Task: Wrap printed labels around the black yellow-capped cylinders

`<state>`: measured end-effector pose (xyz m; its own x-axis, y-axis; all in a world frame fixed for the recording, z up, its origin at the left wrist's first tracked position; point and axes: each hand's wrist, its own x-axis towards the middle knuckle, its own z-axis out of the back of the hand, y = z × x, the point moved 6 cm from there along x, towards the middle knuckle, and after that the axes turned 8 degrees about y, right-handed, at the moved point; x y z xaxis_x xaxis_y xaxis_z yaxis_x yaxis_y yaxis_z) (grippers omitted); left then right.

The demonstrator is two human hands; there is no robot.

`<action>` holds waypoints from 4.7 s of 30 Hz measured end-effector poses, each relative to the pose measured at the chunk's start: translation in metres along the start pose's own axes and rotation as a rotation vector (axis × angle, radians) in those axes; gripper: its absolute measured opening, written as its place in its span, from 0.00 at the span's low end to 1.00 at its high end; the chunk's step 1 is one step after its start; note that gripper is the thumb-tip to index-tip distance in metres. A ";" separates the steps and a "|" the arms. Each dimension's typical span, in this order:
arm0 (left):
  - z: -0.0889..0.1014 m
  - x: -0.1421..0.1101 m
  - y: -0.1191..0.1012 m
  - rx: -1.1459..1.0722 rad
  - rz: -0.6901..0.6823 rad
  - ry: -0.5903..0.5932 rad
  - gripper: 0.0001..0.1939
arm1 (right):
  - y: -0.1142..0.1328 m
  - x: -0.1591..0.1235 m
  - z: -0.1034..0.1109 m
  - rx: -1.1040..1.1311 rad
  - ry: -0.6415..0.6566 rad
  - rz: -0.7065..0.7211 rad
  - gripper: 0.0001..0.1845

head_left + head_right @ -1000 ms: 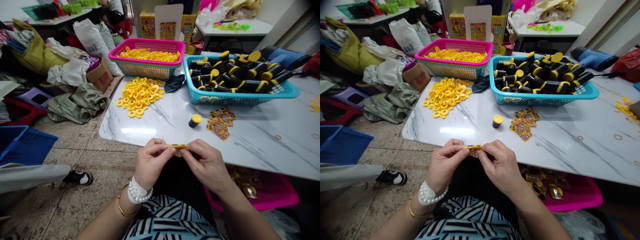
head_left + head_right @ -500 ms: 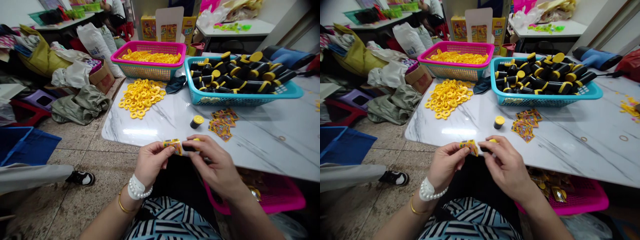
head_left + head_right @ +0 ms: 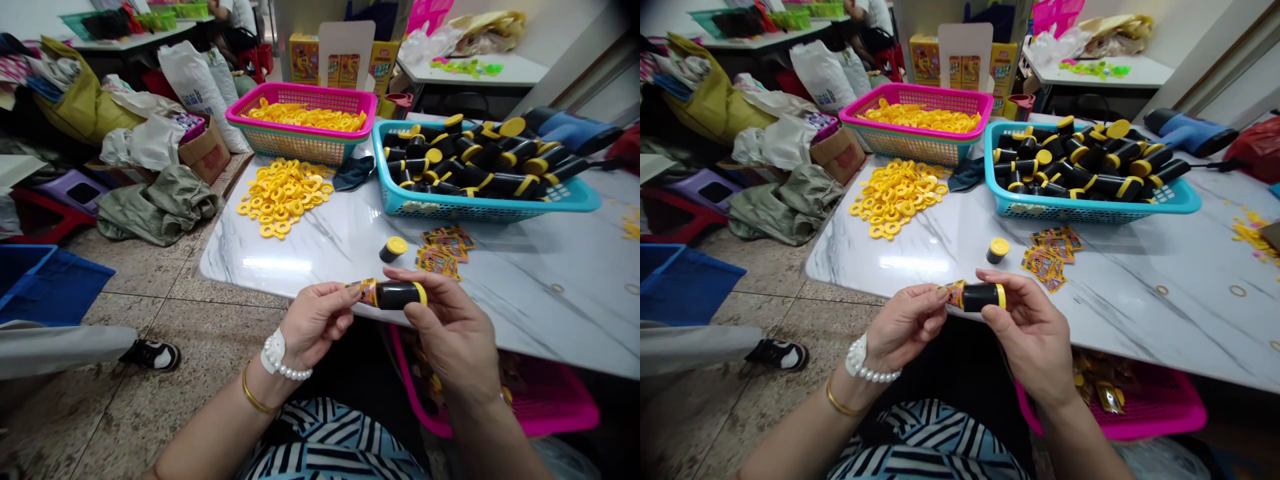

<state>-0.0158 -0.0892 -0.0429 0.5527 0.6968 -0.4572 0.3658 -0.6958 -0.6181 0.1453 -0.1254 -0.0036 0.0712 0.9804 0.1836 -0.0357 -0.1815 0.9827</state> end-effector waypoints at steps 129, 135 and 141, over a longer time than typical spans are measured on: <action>-0.033 0.029 -0.018 0.735 -0.348 0.149 0.12 | -0.004 -0.008 0.021 -0.555 -0.091 0.145 0.21; -0.036 0.029 -0.041 1.177 -0.417 0.190 0.13 | -0.018 0.018 0.017 -0.174 0.111 -0.236 0.17; -0.034 0.045 -0.051 1.441 -0.560 0.053 0.12 | -0.018 0.029 0.025 -0.786 -0.055 0.011 0.12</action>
<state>0.0159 -0.0282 -0.0104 0.6328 0.7734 0.0382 -0.4621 0.4167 -0.7828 0.1729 -0.0954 -0.0158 0.1150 0.9700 0.2143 -0.7300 -0.0638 0.6805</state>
